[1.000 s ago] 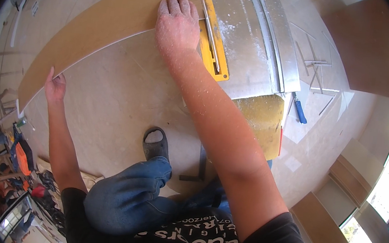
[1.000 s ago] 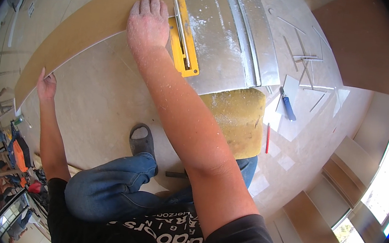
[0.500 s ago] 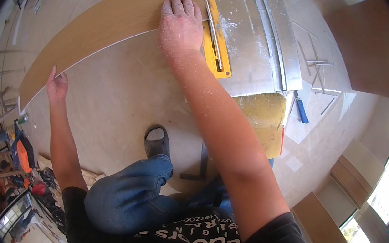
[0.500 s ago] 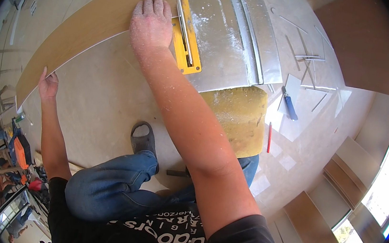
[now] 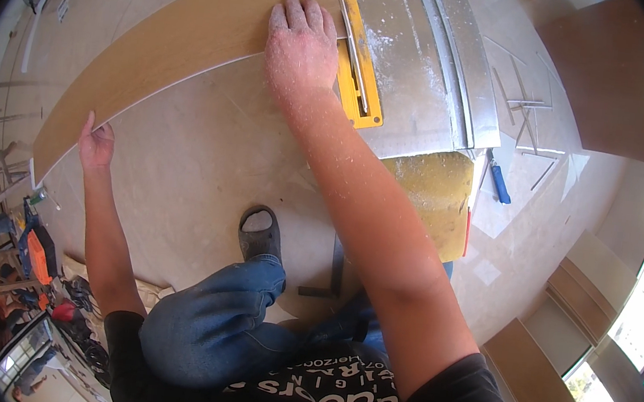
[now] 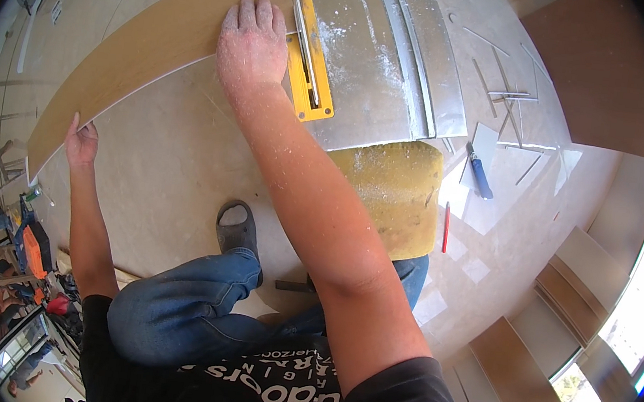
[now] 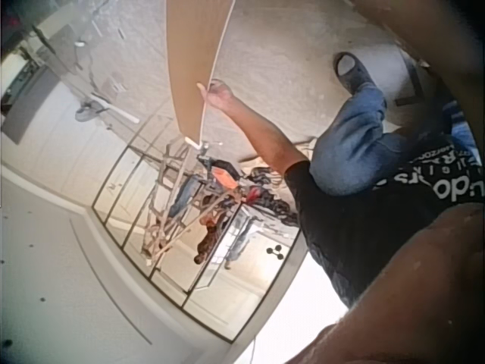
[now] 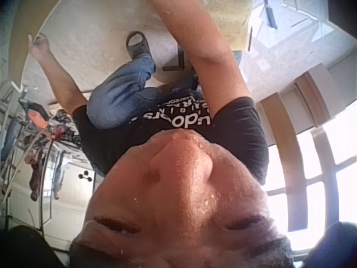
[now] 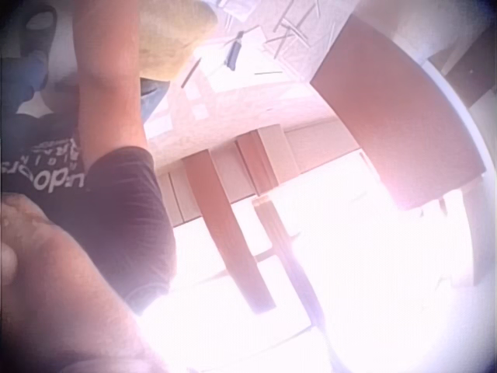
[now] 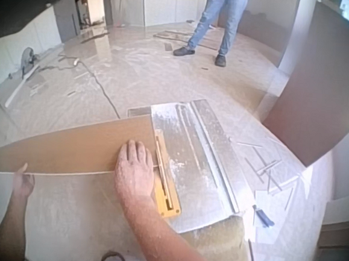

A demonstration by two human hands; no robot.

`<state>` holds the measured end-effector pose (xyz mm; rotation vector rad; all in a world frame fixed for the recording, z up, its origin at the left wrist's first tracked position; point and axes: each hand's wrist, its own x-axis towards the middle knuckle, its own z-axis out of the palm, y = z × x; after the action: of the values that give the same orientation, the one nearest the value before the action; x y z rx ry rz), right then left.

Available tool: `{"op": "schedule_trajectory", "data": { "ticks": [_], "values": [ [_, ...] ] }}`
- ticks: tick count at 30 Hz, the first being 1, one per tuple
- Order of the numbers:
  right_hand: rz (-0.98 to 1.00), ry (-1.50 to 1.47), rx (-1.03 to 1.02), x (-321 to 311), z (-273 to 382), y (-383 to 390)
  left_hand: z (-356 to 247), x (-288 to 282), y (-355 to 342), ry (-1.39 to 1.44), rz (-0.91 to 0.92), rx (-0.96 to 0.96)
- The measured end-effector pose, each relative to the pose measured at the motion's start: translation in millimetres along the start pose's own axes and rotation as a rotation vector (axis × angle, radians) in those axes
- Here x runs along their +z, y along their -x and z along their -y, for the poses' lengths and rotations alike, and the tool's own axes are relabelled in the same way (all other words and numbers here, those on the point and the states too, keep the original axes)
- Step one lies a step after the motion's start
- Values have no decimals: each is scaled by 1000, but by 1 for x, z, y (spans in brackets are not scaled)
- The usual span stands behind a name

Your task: The person measures and marks a flooring board using a square and a pencil, then feeds the board into a table saw to cut it.

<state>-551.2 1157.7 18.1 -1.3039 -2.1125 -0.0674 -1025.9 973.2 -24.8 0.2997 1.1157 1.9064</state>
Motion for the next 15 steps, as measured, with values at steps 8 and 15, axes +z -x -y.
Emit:
{"op": "schedule_trajectory", "data": {
  "ticks": [8, 15],
  "values": [
    [13, 2, -3, -4, 1, 4, 2, -1, 6, 10, -16, 14],
    [-19, -15, -4, -4, 0, 8, 2, -6, 8, 20, 8, 1]
  ]
}}
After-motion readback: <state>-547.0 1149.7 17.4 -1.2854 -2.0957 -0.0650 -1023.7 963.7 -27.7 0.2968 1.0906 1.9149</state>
